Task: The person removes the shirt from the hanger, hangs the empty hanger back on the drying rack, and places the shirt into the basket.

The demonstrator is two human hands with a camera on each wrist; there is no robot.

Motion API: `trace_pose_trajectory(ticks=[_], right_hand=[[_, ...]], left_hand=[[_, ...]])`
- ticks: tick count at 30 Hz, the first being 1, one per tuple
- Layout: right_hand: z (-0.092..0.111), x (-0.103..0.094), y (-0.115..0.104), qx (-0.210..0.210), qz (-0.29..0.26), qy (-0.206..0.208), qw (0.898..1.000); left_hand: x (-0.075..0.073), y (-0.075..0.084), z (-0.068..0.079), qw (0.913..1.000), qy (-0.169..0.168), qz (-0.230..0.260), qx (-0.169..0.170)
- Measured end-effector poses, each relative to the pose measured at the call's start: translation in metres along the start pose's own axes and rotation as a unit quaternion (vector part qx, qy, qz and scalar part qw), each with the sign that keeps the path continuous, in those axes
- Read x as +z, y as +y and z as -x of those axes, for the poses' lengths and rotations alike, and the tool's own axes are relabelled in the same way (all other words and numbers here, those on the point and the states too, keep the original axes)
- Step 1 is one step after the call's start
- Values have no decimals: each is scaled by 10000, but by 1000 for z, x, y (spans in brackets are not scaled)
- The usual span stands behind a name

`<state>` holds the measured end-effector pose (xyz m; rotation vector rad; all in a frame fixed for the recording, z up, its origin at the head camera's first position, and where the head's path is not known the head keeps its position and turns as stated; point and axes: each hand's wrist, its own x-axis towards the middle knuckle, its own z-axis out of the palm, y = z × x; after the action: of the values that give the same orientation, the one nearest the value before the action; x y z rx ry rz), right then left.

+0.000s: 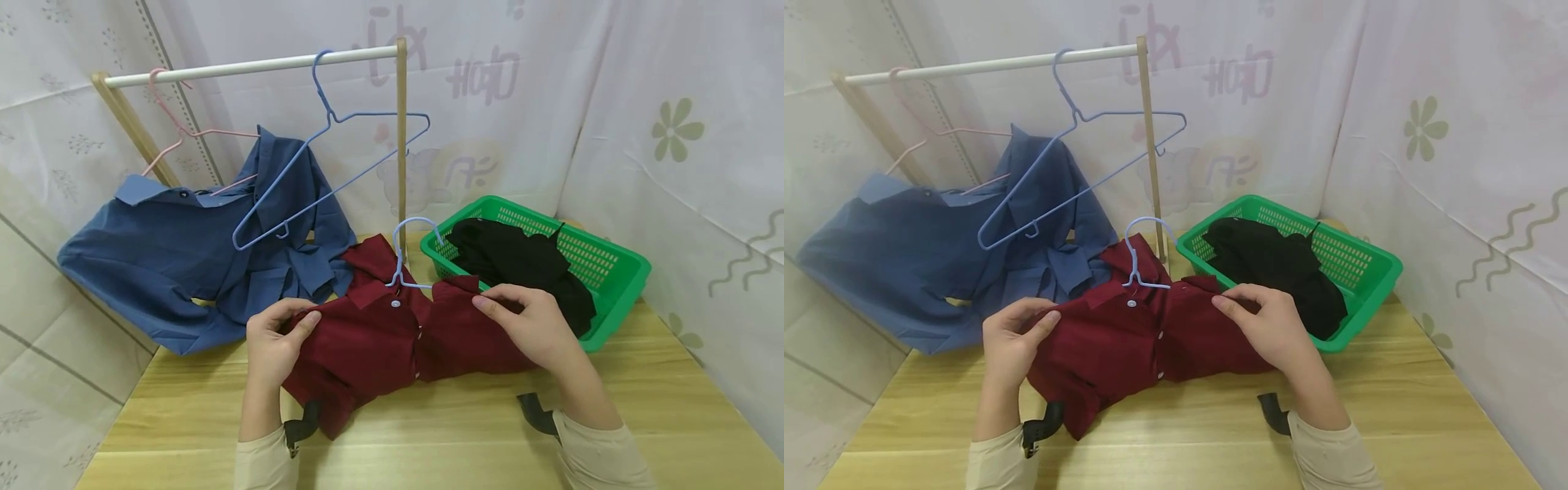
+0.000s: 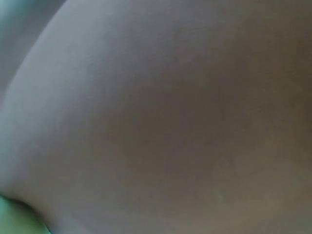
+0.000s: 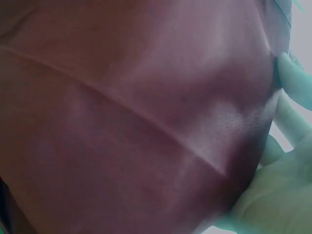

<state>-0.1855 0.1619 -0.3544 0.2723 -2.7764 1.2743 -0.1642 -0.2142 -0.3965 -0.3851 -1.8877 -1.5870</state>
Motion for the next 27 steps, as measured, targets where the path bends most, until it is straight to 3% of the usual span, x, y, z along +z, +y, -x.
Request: trace_pose_trajectory(ticks=[7,13,19,27], right_hand=[[1,2,0,8,-165,357,9992],[0,5,-2,236,-392,417,9981],[1,11,-8,368,-550,346,9972],[2,20,-17,182,-508,301,9981]], left_hand=[[-1,2,0,9993,-260,-43,-250],[-6,10,-1,9916,-759,-909,-511],[-1,14,-4,9844,-1185,-1244,-387],[8,13,-2,9876,-1040,-1175,-79]])
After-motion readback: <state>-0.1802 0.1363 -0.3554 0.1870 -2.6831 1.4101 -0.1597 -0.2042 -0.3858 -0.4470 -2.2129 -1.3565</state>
